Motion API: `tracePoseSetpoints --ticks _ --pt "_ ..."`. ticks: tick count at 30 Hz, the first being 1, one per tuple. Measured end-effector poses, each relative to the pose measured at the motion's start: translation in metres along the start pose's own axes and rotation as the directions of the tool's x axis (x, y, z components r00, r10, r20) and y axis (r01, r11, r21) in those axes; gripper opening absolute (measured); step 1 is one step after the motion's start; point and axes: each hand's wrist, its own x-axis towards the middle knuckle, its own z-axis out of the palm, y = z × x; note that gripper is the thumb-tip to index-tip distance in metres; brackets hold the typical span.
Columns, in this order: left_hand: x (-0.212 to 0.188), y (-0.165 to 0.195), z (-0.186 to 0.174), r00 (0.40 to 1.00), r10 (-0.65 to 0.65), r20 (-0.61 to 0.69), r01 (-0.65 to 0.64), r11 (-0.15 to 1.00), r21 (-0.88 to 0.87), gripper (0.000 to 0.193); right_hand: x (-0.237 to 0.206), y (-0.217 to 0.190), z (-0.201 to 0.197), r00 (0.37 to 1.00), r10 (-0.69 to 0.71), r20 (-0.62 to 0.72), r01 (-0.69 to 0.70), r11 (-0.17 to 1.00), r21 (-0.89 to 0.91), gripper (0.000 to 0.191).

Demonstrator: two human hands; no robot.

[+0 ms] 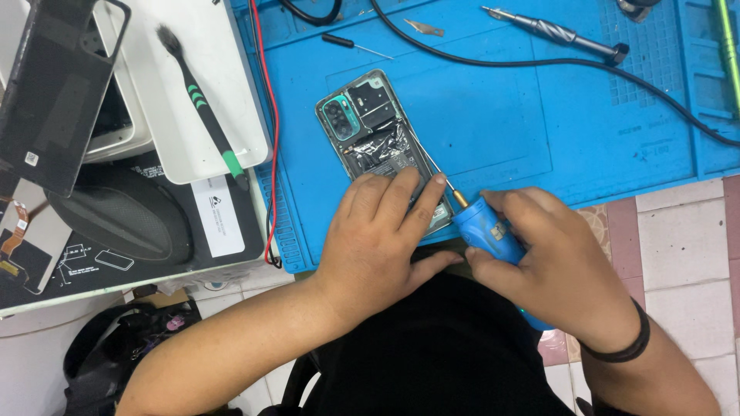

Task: The person holds and operates a smartphone, tapping and swiping on its screen, then uses a blue electric screwdriver to unscrew the back cover of the phone on a repair mat, working around the exposed battery compartment.

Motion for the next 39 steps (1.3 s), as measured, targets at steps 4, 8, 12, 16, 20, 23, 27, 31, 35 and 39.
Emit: tracePoseSetpoints --ticks 4,8,12,16,20,23,27,31,35,39 --pt "0.000 0.002 0.002 1.000 -0.010 -0.006 0.010 1.000 -0.003 0.084 0.000 0.001 0.000 1.000 0.019 0.000 -0.019 1.000 0.001 0.054" --pt "0.001 0.002 0.002 1.000 -0.012 -0.003 0.012 1.000 0.016 0.084 0.000 0.001 0.000 0.984 0.166 0.060 -0.167 0.986 0.017 0.056" --pt "0.002 0.002 0.003 1.000 -0.018 0.001 0.018 0.999 0.037 0.085 0.001 0.003 0.001 0.998 0.060 0.022 -0.060 0.998 0.026 0.053" --pt "0.002 0.002 0.003 1.000 -0.015 -0.002 0.015 0.999 0.033 0.086 0.002 0.007 0.002 0.999 0.034 0.012 -0.035 0.999 0.040 0.054" --pt "0.000 0.002 0.004 1.000 -0.023 0.000 0.023 1.000 0.020 0.086 0.001 0.009 0.001 0.999 0.046 0.017 -0.047 0.998 0.043 0.055" --pt "0.000 0.001 0.005 1.000 -0.024 0.000 0.024 0.999 0.027 0.087 0.002 0.010 0.001 0.997 0.069 0.027 -0.070 0.996 0.052 0.053" --pt "0.000 0.003 0.008 0.999 -0.043 -0.006 0.043 0.999 0.021 0.088 0.005 0.011 0.001 0.995 0.095 0.034 -0.096 0.994 0.048 0.052" --pt "-0.001 0.003 0.013 0.999 -0.048 -0.024 0.048 0.998 0.028 0.089 0.007 0.012 0.000 0.979 0.189 0.070 -0.192 0.981 0.036 0.054" --pt "-0.004 0.005 0.015 0.998 -0.060 -0.005 0.060 0.998 0.030 0.089 0.005 0.013 0.002 0.972 0.223 0.070 -0.227 0.972 0.057 0.054" --pt "-0.001 0.003 0.016 0.998 -0.047 -0.042 0.048 0.998 0.026 0.089 0.006 0.016 0.003 0.976 0.208 0.058 -0.213 0.973 0.087 0.054"
